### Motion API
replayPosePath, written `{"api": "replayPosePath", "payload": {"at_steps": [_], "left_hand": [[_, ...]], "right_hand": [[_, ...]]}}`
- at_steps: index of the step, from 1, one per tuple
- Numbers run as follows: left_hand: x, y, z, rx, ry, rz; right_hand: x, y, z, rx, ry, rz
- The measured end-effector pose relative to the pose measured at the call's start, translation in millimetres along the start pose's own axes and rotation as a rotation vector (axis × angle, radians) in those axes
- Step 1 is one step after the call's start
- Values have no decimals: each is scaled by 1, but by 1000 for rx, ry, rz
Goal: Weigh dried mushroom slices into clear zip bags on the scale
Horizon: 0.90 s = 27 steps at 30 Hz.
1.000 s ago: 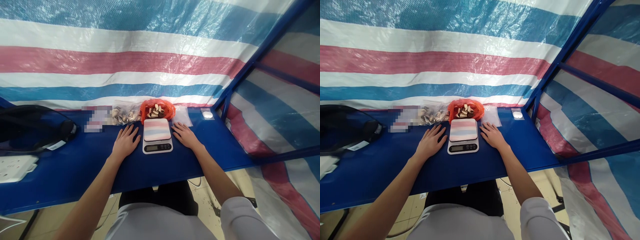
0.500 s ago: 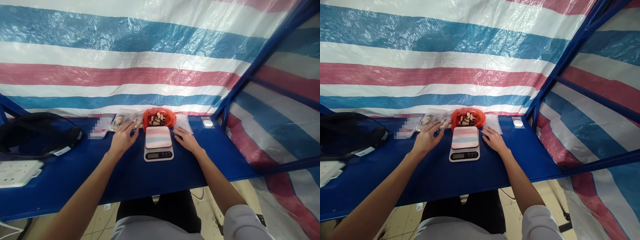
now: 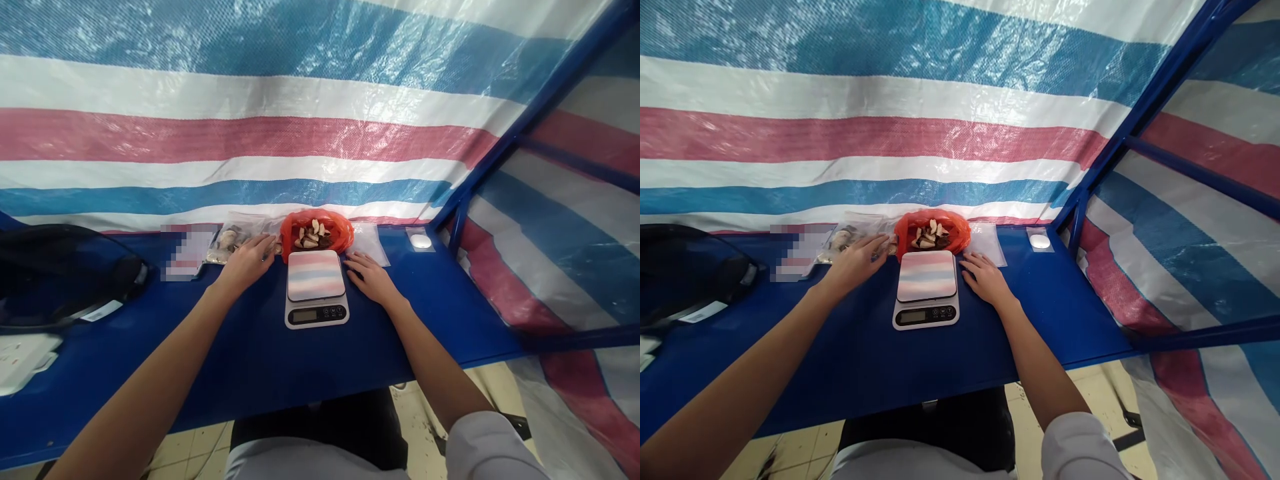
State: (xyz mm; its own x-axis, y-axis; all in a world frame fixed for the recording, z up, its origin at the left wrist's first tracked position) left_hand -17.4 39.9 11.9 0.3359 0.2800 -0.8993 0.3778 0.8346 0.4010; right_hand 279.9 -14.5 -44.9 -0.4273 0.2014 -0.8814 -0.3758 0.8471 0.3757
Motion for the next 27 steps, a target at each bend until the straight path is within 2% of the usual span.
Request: {"api": "replayPosePath", "payload": {"at_steps": [13,27], "left_hand": [[0,8,-15,-225,-144,48],[-24,12,-22,-498,-334,286]], "right_hand": [[1,0,0,10,9,9],[-3,-1,-3,-29,15,56]]}}
Point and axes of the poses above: each hand's wrist, its own y-axis towards the middle knuckle, its own x-axis out of the palm, z = x × y, the point moved 5 cm from there along y, towards the middle knuckle, and after that the axes turned 1 degree about y, right-handed, at the moved point
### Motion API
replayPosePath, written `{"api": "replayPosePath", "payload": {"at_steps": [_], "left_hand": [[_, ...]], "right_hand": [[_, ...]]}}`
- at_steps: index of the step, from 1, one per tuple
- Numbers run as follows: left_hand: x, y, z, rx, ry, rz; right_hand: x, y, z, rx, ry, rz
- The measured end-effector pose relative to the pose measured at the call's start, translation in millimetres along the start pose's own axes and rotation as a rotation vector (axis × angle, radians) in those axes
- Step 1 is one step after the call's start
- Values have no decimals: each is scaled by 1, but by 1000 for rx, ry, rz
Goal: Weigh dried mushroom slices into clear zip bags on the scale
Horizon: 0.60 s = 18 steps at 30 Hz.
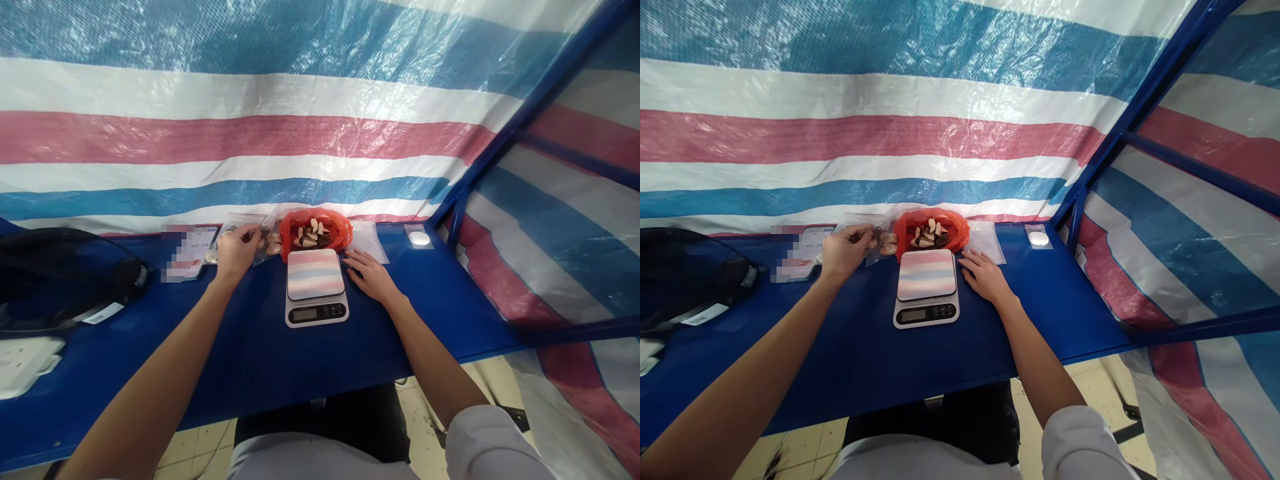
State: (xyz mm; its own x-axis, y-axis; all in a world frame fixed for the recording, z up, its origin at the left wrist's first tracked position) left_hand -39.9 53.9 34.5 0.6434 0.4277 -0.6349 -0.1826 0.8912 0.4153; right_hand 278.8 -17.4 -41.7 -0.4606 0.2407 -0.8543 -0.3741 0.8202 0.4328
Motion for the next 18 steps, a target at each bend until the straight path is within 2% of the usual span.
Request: {"api": "replayPosePath", "payload": {"at_steps": [6,11,14,18], "left_hand": [[-11,2,4,-110,-294,87],[-24,-6,14,-136,-594,175],[-26,-18,26,-126,-736,136],[-16,-37,41,-151,-922,7]], "right_hand": [[-9,2,-4,-39,52,69],[-23,8,-14,-38,125,160],[-31,17,-28,-44,236,203],[-37,34,-46,-14,461,268]]}}
Point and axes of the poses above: each hand's wrist, its own y-axis towards the middle knuckle, its own x-axis out of the palm, z = x × y, the point moved 5 cm from there along y, towards the middle knuckle, and after that the axes turned 1 degree about y, right-handed, at the moved point
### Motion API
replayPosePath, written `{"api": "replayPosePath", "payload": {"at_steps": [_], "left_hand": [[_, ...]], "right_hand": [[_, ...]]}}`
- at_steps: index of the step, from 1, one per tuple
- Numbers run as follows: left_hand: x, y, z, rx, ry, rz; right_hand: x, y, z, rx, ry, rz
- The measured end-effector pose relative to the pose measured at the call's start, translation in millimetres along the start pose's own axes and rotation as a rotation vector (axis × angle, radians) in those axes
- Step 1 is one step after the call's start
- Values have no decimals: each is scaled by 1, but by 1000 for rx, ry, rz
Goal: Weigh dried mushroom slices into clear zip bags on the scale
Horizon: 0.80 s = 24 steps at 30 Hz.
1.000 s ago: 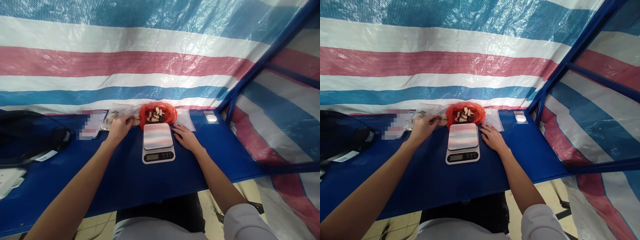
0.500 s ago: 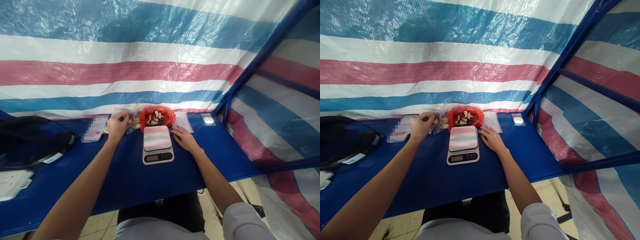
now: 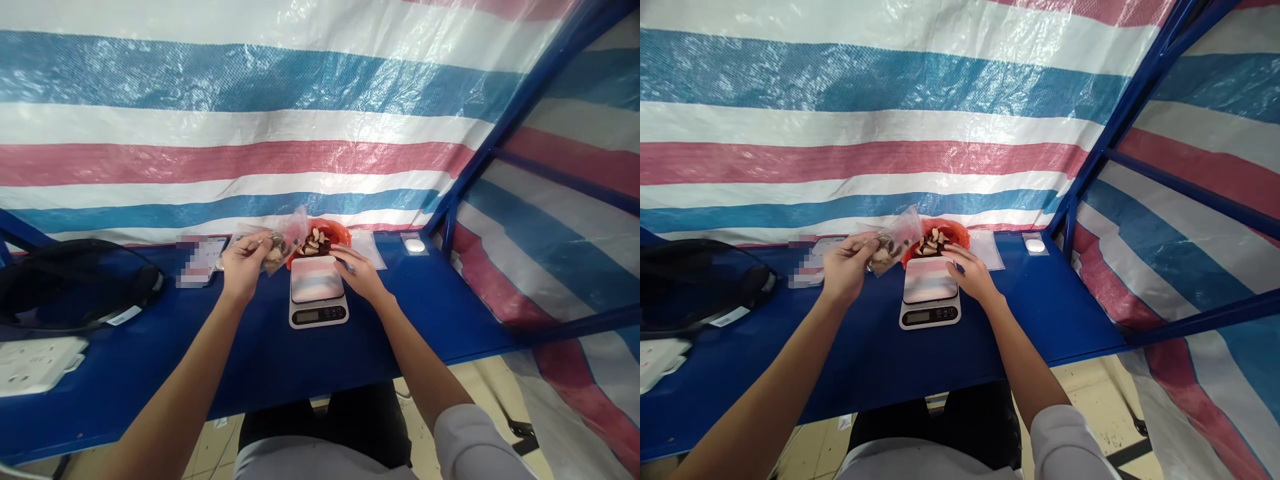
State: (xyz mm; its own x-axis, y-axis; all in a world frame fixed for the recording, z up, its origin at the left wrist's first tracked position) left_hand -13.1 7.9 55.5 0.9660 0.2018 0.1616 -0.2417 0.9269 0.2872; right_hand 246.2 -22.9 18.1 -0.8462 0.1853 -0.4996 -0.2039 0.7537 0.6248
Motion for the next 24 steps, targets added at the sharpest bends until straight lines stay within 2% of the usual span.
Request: {"api": "replayPosePath", "payload": {"at_steps": [4,8,14,21,24], "left_hand": [[15,-15,-14,-123,-143,-97],[16,-21,-39,-262,-259,-116],[7,-24,-68,-374,-290,-117],[2,-26,-74,-393,-234,-80],[1,-25,-76,-394,-211,-86]], "right_hand": [[12,13,3,155,240,119],[29,16,19,342,454,199],[40,12,23,482,547,124],[37,11,23,486,493,130],[40,10,27,532,499,103]]}}
Point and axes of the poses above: each hand's wrist, its own y-axis towards the middle knuckle, its own x-axis out of the palm, z = x × y, the point moved 5 cm from there along y, towards the middle knuckle, and after that the axes turned 1 degree about y, right-handed, at the moved point
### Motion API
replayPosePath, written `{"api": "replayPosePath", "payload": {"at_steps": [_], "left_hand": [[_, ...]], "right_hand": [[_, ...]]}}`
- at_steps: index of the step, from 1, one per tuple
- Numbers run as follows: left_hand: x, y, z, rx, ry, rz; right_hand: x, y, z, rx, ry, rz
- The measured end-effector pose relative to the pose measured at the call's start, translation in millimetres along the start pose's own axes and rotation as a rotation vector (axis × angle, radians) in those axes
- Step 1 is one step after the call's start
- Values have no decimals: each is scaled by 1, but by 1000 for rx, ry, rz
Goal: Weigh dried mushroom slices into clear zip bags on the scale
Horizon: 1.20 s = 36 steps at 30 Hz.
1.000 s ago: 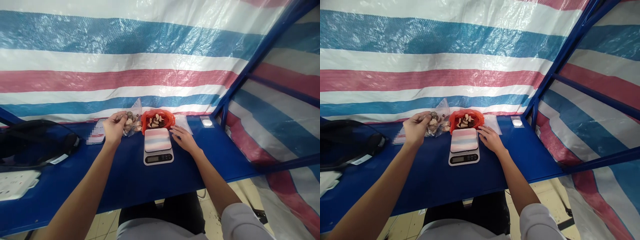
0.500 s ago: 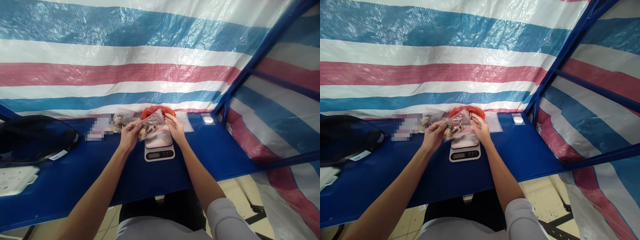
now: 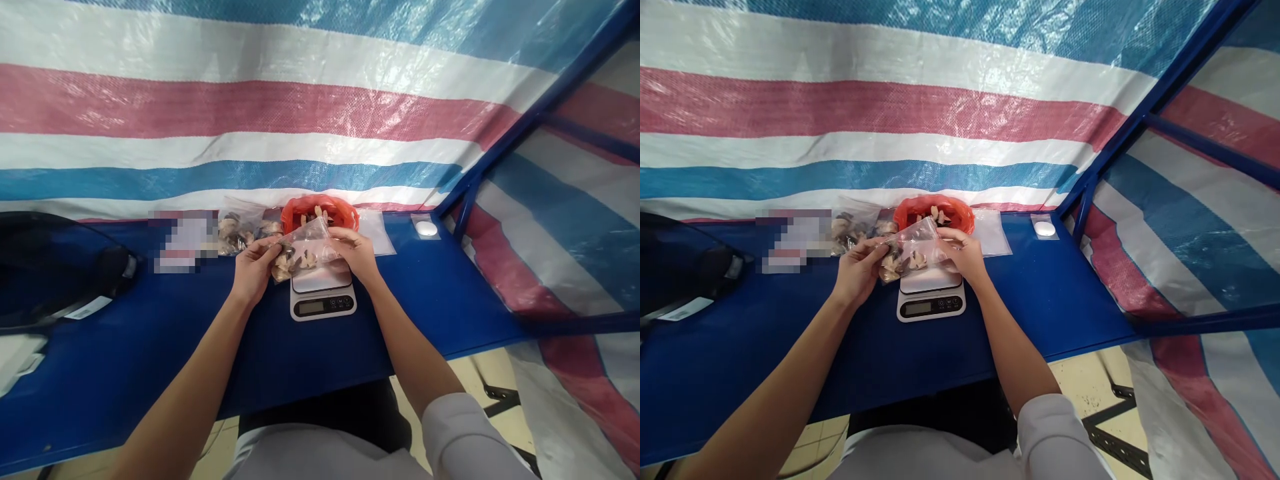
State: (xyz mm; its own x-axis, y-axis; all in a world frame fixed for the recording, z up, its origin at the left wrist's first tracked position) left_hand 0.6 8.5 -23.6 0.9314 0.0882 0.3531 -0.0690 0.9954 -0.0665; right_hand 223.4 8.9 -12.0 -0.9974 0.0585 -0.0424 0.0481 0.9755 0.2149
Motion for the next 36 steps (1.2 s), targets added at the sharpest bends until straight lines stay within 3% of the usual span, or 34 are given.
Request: {"api": "replayPosePath", "payload": {"at_steps": [4,9,12,15,19,23,29,36], "left_hand": [[-5,2,2,89,164,9],[-9,-6,25,420,581,36],[0,-17,41,637,818,55],[23,-23,51,732,900,-56],[52,-17,57,639,938,-247],[61,0,56,428,900,-280],[56,19,40,82,575,-289],[54,34,34,-14,395,-338]], "right_hand": [[2,-3,4,120,61,-14],[3,-6,2,182,126,32],[6,-7,1,187,105,29],[10,-5,-6,100,58,-4],[14,0,-16,-17,-30,-66],[14,8,-23,-77,-107,-136],[16,18,-34,-191,-199,-257],[16,34,-34,-26,-89,-305]]}}
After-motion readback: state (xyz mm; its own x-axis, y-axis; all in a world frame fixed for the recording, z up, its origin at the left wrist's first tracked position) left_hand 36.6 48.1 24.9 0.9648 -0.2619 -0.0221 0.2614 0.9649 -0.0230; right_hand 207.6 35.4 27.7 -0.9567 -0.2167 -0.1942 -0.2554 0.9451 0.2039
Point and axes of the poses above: each hand's wrist, its own y-axis towards the middle knuckle, its own x-axis out of the palm, z = x × y, the point moved 5 cm from there along y, towards the middle knuckle, and after that the axes turned 1 degree about y, right-handed, at the moved point
